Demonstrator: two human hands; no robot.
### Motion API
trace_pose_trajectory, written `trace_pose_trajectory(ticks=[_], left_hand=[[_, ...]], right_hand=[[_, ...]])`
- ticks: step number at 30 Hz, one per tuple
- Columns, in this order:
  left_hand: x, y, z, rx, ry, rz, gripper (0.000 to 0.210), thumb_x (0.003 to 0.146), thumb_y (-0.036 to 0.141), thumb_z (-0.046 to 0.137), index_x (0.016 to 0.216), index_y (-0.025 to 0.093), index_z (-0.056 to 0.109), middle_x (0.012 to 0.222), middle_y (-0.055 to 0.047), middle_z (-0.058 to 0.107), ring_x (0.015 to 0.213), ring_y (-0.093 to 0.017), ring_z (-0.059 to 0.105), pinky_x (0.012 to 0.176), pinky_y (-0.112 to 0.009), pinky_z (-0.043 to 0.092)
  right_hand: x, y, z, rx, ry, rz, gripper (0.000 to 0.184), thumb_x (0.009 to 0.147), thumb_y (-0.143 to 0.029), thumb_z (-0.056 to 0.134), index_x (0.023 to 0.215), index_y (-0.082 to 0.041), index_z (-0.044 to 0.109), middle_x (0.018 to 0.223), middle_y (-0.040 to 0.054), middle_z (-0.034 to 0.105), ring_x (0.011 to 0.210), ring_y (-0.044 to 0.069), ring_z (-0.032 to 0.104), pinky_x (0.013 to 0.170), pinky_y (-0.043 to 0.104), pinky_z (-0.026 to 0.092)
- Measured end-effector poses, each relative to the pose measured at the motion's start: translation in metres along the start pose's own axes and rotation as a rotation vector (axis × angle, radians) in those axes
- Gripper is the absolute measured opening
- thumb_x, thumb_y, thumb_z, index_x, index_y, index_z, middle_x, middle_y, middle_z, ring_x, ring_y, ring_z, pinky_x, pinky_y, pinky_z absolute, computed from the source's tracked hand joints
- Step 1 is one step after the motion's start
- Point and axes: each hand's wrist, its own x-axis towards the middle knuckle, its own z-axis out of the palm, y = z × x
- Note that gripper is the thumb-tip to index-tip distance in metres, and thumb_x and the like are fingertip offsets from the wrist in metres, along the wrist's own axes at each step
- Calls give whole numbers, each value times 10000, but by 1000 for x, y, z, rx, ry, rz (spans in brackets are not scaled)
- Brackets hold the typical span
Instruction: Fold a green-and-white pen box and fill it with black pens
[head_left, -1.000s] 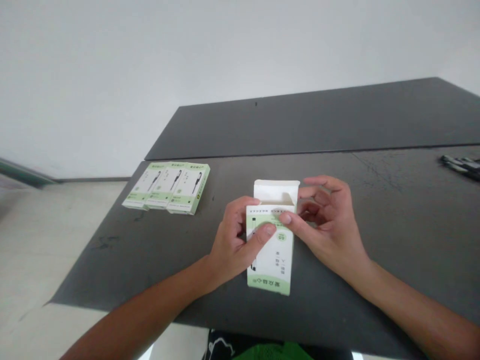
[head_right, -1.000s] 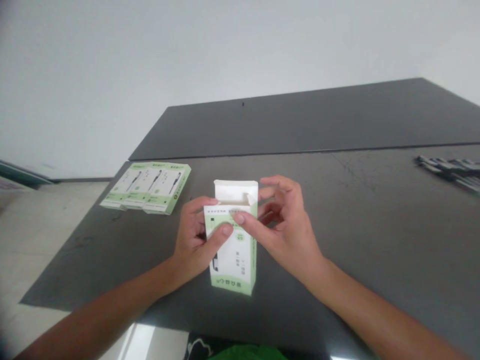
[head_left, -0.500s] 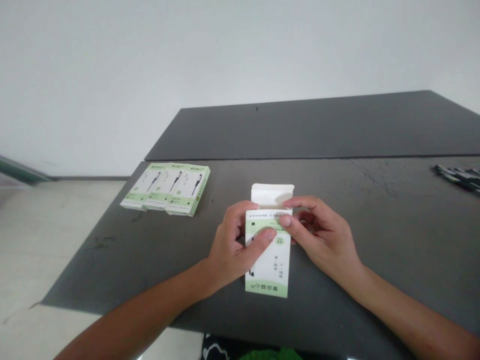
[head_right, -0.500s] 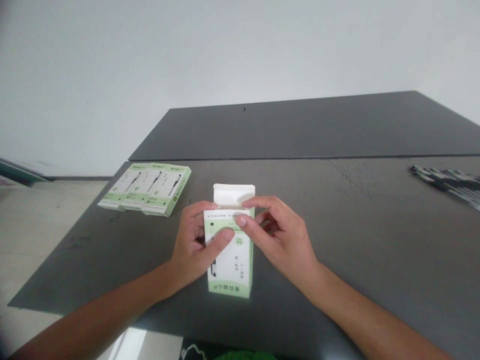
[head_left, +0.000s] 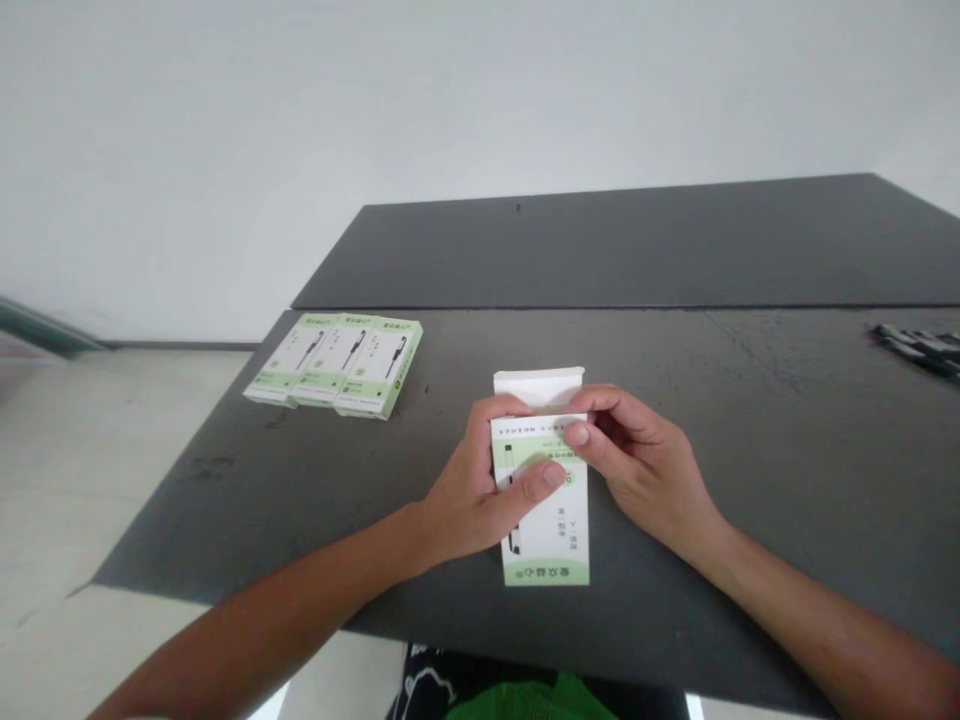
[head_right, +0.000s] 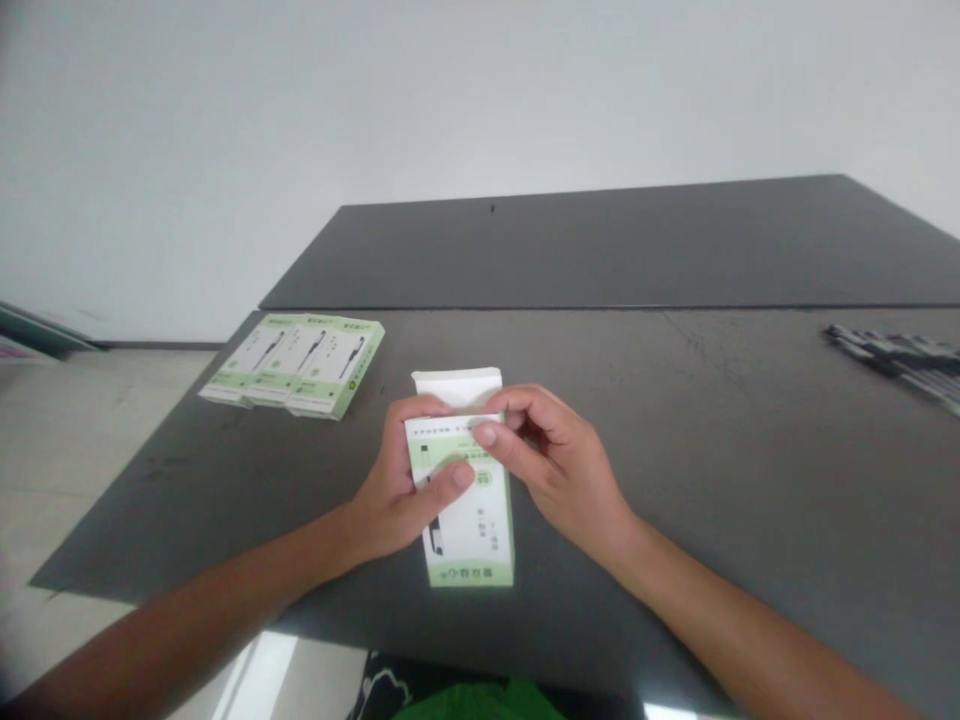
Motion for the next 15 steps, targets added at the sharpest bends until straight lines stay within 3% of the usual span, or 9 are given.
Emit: trace_pose_trajectory(ticks=[2, 6, 7, 9, 12, 15], left_hand=[[-1, 0, 0, 3, 11, -19, 478, 994, 379, 749, 1351, 311, 438, 869, 32, 648, 618, -110, 618, 525, -218, 506], [-2, 0, 0, 62, 22, -43, 451, 995, 386, 744, 1330, 292, 457, 838, 27, 687, 606, -126, 651, 511, -220, 503], [-2, 1, -1, 74, 13, -45, 444, 995, 385, 743, 1322, 288, 459, 833, 28, 690, 599, -127, 653, 507, -220, 501], [-2, 4, -1, 92, -7, -50, 436, 991, 377, 747, 1310, 282, 466, 842, 24, 699, 599, -127, 658, 506, -221, 501], [0, 9, -1, 104, -35, -65, 437, 979, 376, 762, 1298, 279, 479, 868, 17, 709, 612, -123, 657, 507, -218, 497], [2, 10, -1, 72, -47, -98, 444, 975, 392, 766, 1292, 281, 475, 881, 16, 709, 613, -120, 651, 510, -219, 500]], right_hand=[[0, -1, 1, 64, 7, -14, 154, 978, -345, 762, 1083, -289, 664, 860, -24, 636, 727, 119, 576, 631, 242, 487], [2, -9, -1, 145, 53, 18, 613, 935, -332, 814, 1411, -358, 429, 967, -21, 716, 784, 151, 670, 727, 295, 585], [2, -13, -3, 115, 43, 39, 647, 939, -367, 808, 1461, -348, 425, 944, -17, 722, 787, 161, 679, 735, 305, 590], [3, -19, -5, 25, 20, 89, 539, 974, -458, 753, 1455, -310, 559, 907, 5, 739, 789, 174, 694, 716, 308, 588], [6, -26, -4, -72, 41, 172, 339, 1010, -525, 680, 1242, -300, 783, 929, 30, 793, 768, 172, 715, 640, 286, 566], [9, -24, -2, -78, 67, 185, 263, 996, -502, 707, 1125, -319, 844, 939, 24, 824, 773, 179, 732, 629, 285, 570]])
